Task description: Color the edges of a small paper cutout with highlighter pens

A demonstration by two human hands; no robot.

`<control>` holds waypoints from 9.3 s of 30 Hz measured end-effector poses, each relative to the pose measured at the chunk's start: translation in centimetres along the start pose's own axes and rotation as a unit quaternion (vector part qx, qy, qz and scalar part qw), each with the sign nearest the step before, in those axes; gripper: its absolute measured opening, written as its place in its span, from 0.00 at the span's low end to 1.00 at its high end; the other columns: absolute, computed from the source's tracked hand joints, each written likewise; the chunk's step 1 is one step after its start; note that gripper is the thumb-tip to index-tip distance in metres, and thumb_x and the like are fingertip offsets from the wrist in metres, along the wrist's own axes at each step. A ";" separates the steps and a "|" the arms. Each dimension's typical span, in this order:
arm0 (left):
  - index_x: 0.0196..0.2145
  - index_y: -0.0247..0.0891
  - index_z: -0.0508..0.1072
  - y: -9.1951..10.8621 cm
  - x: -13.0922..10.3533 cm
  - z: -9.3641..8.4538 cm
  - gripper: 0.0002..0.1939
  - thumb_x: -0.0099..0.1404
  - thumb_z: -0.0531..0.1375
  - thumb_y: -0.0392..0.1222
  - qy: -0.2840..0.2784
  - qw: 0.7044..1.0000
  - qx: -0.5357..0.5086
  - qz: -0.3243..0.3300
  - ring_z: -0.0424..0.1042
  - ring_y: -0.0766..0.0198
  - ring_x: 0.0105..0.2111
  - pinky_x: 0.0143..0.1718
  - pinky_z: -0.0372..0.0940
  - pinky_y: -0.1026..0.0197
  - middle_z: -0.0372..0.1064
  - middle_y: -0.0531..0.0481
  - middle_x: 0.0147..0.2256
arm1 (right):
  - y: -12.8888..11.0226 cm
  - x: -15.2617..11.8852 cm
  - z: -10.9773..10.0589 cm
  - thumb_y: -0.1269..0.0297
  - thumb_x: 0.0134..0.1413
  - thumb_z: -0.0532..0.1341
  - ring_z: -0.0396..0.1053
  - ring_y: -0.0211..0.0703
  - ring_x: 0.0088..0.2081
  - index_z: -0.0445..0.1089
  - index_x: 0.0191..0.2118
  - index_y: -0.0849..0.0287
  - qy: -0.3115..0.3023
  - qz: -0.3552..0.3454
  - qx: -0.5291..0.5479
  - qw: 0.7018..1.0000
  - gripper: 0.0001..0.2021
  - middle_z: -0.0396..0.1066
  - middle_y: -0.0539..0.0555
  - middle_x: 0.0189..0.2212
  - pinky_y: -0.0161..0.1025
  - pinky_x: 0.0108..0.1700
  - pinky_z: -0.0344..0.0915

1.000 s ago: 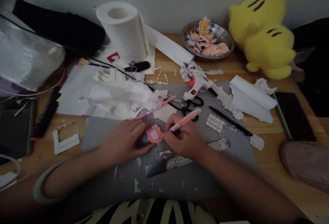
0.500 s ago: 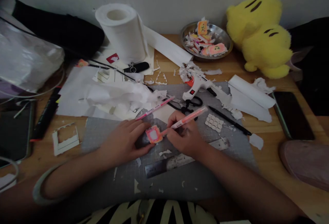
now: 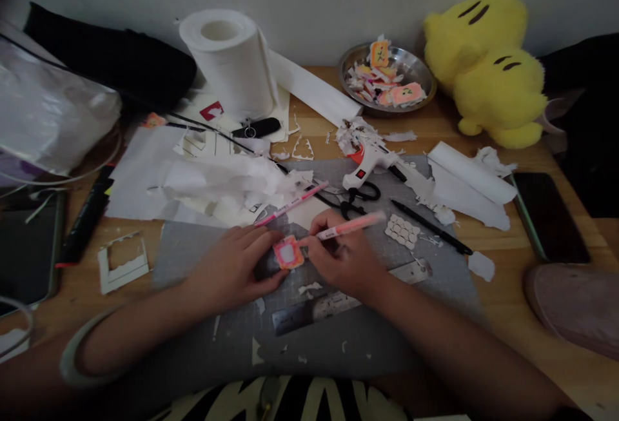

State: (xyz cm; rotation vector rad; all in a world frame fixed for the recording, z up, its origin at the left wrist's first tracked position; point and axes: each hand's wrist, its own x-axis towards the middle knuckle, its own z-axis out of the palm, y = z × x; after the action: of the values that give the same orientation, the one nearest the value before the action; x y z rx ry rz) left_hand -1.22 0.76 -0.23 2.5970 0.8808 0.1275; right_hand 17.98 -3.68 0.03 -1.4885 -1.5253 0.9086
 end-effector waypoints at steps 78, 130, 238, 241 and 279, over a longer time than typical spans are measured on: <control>0.41 0.36 0.62 -0.1 0.0 0.2 0.16 0.60 0.52 0.48 -0.008 1.000 0.007 -0.007 0.65 0.55 0.41 0.40 0.60 0.53 0.67 0.46 0.38 | -0.3 0.1 -0.2 0.72 0.48 0.54 0.60 0.34 0.26 0.60 0.29 0.58 -0.168 -0.044 0.001 0.985 0.02 0.63 0.47 0.24 0.31 0.27 0.57; 0.43 0.35 0.63 -0.1 0.0 0.1 0.17 0.59 0.52 0.48 -0.003 1.000 -0.004 -0.006 0.66 0.54 0.41 0.40 0.60 0.53 0.68 0.44 0.40 | -0.3 -0.1 0.0 0.72 0.45 0.54 0.57 0.33 0.21 0.60 0.26 0.57 -0.015 0.006 0.015 1.000 0.03 0.61 0.46 0.20 0.31 0.21 0.55; 0.42 0.35 0.63 -0.1 0.0 0.1 0.17 0.59 0.52 0.48 0.000 1.000 0.007 -0.004 0.66 0.54 0.41 0.40 0.61 0.52 0.68 0.44 0.40 | -0.2 0.0 0.2 0.71 0.49 0.54 0.62 0.35 0.25 0.63 0.28 0.57 -0.026 -0.037 -0.015 0.999 0.04 0.65 0.48 0.23 0.32 0.25 0.59; 0.42 0.35 0.63 0.0 0.0 0.1 0.16 0.59 0.52 0.48 -0.002 1.000 0.006 -0.005 0.66 0.54 0.41 0.40 0.61 0.52 0.68 0.44 0.39 | -0.1 0.0 0.3 0.70 0.49 0.55 0.62 0.35 0.25 0.63 0.29 0.57 -0.055 -0.040 -0.023 0.997 0.03 0.65 0.48 0.24 0.32 0.26 0.59; 0.41 0.35 0.63 0.0 0.0 0.1 0.15 0.60 0.52 0.48 -0.008 1.000 0.008 -0.007 0.65 0.54 0.40 0.40 0.60 0.53 0.67 0.45 0.38 | -0.1 0.0 0.1 0.72 0.48 0.54 0.61 0.35 0.26 0.61 0.27 0.59 -0.161 -0.064 -0.007 0.985 0.02 0.63 0.48 0.23 0.33 0.28 0.59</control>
State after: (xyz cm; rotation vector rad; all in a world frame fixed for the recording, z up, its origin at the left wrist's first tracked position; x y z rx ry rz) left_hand -1.17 0.74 -0.34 2.6028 0.8988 0.0962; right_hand 17.81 -3.65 0.09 -1.2801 -1.8391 1.1019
